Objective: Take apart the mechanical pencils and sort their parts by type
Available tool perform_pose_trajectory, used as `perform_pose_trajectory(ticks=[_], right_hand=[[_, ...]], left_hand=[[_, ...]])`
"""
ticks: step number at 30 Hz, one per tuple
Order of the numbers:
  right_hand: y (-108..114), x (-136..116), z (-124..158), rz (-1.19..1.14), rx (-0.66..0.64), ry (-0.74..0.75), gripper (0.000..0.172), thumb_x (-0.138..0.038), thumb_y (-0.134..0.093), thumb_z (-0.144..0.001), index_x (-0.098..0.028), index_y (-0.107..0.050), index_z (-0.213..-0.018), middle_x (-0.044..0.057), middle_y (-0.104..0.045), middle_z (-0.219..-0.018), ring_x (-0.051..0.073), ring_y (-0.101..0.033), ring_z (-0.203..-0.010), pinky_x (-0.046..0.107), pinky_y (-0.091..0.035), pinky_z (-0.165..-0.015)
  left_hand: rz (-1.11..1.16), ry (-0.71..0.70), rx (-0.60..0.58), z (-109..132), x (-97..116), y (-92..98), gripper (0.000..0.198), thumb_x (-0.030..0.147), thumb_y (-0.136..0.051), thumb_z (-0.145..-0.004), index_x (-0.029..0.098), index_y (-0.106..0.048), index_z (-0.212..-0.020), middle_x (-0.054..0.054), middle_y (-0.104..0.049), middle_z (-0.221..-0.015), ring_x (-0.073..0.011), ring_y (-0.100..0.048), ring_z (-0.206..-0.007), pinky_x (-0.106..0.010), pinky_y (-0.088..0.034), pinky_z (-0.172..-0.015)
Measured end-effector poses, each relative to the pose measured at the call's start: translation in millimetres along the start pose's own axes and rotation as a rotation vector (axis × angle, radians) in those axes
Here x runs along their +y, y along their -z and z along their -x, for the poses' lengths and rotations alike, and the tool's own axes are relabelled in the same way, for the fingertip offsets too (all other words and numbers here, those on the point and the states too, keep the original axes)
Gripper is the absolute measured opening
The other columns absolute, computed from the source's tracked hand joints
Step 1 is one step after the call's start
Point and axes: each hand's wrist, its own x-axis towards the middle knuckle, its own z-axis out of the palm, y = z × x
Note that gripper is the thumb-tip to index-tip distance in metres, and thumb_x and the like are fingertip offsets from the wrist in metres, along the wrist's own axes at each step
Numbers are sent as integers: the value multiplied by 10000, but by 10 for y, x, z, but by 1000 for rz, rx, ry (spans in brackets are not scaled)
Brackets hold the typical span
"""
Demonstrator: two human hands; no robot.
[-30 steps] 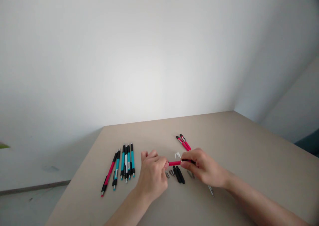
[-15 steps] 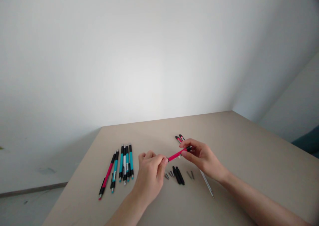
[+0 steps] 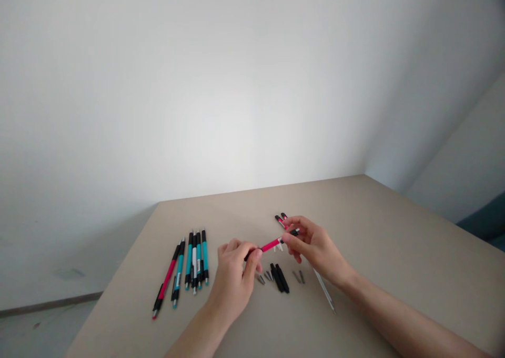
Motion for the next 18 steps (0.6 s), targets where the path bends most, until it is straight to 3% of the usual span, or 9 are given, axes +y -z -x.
perform_pose_trajectory(ticks=[4,9,13,18], right_hand=[[-4,-6,-13,-68,13,-33,437,-482,-707,-701,-160,-517,-929,-42,-532,-566,89,-459,-467,219,-366,-435],[0,2,-13,-80,-21,13,335,-458,-668,-755,-155,-553,-842,-28,-548,-581,84,-464,-478,230,-374,-478],[-4,-9,-12,-78,24,28,313,-418,-725,-696,-154,-575,-772,12,-603,-667,100,-501,-544,246,-408,-534],[1,5,-21,-185,2,24,353,-342,-739,-702,-162,-549,-939,33,-627,-808,110,-546,-604,266,-449,-588]], left_hand=[[11,26,-2,2,-8,-4,105,282,-511,-890,221,-597,-890,7,-690,-688,-215,-604,-759,-380,-377,-760],[4,40,-8,-2,2,1,101,295,-537,-870,226,-610,-873,-16,-695,-761,-221,-603,-776,-384,-391,-756],[16,31,-26,-6,2,8,163,286,-494,-895,218,-623,-821,-16,-691,-725,-214,-596,-763,-386,-388,-759],[41,27,-59,-11,15,20,190,288,-480,-908,215,-641,-839,-7,-703,-674,-213,-586,-756,-388,-374,-772]])
